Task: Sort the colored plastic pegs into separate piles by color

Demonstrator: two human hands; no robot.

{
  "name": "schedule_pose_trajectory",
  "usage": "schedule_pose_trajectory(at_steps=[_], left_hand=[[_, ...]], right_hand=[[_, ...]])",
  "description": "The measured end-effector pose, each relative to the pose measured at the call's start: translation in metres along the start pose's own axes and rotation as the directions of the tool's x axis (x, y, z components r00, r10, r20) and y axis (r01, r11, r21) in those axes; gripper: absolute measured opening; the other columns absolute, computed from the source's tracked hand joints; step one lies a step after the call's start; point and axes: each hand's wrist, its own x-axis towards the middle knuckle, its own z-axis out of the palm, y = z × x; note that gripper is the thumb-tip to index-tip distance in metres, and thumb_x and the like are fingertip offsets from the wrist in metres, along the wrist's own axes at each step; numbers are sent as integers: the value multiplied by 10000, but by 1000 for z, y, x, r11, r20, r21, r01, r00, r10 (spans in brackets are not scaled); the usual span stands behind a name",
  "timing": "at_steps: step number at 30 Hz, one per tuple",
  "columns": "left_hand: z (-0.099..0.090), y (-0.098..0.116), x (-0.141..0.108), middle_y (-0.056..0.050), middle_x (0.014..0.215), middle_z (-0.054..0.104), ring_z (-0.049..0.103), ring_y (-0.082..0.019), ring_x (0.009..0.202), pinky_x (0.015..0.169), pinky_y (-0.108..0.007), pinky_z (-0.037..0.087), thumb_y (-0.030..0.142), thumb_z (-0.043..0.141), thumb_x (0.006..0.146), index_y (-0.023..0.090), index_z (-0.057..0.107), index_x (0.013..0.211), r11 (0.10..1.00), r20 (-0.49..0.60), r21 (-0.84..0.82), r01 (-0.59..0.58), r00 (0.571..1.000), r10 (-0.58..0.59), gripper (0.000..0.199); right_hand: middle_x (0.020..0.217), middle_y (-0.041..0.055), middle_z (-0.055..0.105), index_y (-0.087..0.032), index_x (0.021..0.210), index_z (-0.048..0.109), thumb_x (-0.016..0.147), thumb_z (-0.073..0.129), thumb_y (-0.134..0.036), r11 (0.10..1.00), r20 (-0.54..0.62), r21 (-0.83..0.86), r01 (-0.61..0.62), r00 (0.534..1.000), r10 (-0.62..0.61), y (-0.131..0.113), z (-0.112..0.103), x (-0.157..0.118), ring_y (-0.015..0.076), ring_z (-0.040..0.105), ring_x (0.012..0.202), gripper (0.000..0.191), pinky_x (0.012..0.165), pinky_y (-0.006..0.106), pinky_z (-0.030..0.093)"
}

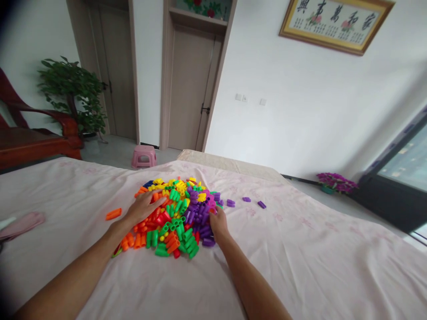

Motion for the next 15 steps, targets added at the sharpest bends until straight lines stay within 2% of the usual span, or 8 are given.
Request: schedule_pose_trajectory(at_steps=[2, 4, 7, 11, 15], left_hand=[[1, 2, 0, -88, 1362, 619, 498, -313, 1308, 1129, -479, 337, 657, 497, 855, 238, 612, 1312, 999, -4, -49, 1, 1000, -1, 630], [1, 4, 0, -99, 1393, 592, 488, -284, 1328, 1144, -461, 326, 627, 448, 899, 218, 581, 1335, 990, -53, -136, -28, 998, 21, 612], [0, 9, 1, -104, 1397, 579, 478, -244, 1341, 1160, -430, 317, 566, 384, 951, 201, 560, 1340, 961, -181, -255, -110, 981, 65, 562], [-4, 20, 0, -122, 1411, 555, 451, -247, 1361, 1182, -445, 294, 522, 396, 960, 182, 531, 1374, 934, -306, -295, -201, 946, 107, 552], [-3, 30, -2, -119, 1442, 511, 406, -258, 1398, 1196, -469, 275, 498, 463, 942, 218, 527, 1387, 940, -323, -241, -242, 933, 157, 530]], right_hand=[[728, 10, 678, -158, 1050, 631, 729, 542, -318, 999, 34, 54, 5, 999, -6, -11, 11, -1, 164, 614, 582, 369, 519, 254, 493], [716, 1, 663, -162, 1042, 620, 739, 514, -302, 999, 56, 47, 13, 998, -16, -26, 21, -1, 165, 609, 573, 350, 522, 262, 492], [722, 12, 653, -162, 960, 629, 766, 476, -260, 978, 47, -158, 138, 990, -132, -49, 35, 2, 168, 607, 604, 265, 558, 267, 478], [874, 57, 702, -166, 1025, 645, 829, 457, -212, 838, 77, -440, 322, 943, -322, -80, 52, 5, 200, 649, 790, 276, 686, 279, 478], [969, 105, 715, -147, 1173, 603, 871, 445, -156, 637, 210, -632, 441, 889, -407, -107, 69, -5, 229, 663, 874, 342, 762, 296, 472]])
